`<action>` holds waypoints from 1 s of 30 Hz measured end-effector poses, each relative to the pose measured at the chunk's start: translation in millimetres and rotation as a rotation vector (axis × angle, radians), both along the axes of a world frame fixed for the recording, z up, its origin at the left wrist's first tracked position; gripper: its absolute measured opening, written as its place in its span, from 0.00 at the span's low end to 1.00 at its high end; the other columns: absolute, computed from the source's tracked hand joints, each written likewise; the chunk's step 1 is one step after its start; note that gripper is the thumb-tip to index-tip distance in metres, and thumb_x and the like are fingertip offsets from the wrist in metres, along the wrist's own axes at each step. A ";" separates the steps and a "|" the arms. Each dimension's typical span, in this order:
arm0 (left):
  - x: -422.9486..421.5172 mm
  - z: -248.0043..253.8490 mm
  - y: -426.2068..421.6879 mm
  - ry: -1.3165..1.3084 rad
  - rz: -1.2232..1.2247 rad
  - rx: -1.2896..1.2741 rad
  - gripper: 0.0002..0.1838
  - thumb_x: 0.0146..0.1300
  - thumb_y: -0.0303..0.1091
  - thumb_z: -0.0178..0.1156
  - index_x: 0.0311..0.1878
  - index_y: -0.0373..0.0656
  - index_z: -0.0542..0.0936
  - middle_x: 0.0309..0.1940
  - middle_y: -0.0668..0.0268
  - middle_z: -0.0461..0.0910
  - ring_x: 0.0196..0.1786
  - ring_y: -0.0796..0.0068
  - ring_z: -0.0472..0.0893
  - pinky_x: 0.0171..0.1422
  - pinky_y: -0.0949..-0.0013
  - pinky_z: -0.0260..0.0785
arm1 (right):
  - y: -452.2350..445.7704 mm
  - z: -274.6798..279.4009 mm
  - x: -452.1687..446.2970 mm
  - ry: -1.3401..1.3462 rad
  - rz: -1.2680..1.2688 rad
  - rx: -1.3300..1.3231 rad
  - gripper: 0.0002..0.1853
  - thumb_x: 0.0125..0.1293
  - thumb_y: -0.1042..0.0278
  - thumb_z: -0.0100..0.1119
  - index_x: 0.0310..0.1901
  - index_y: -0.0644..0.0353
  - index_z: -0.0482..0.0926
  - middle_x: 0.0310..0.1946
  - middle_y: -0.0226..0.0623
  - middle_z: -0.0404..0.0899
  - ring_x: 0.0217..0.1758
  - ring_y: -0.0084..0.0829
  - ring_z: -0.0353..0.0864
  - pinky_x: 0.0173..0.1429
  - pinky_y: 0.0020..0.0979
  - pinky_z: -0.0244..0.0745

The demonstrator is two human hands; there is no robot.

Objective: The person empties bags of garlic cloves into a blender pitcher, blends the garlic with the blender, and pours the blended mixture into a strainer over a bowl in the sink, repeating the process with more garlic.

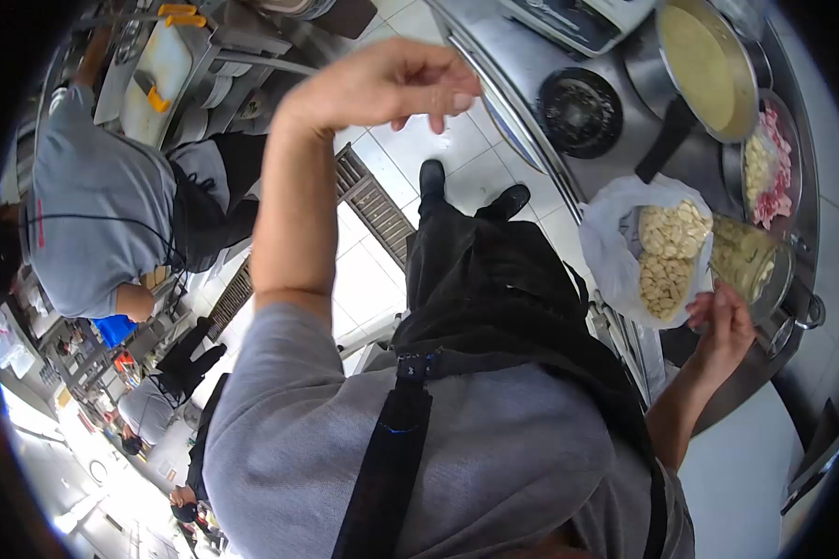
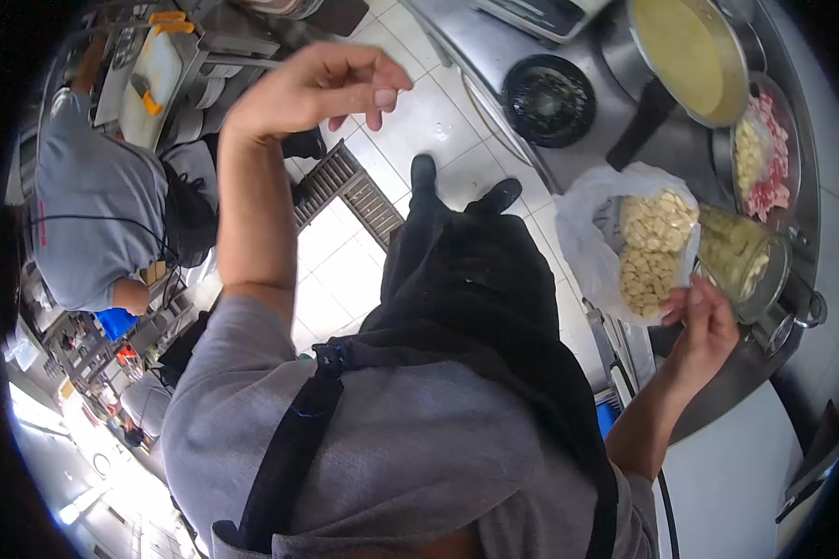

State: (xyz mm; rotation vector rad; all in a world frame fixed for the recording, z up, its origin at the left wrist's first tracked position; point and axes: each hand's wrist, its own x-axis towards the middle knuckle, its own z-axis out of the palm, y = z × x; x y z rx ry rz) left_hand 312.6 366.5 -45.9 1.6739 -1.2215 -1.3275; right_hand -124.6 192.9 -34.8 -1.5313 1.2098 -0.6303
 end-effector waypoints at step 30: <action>-260.8 -940.1 104.5 -0.547 -0.114 0.145 0.11 0.61 0.36 0.52 0.42 0.49 0.82 0.49 0.63 0.74 0.59 0.61 0.70 0.52 0.61 0.72 | 132.1 -521.2 65.1 0.848 0.186 0.714 0.16 0.64 0.68 0.60 0.48 0.70 0.77 0.33 0.43 0.83 0.30 0.28 0.83 0.31 0.24 0.77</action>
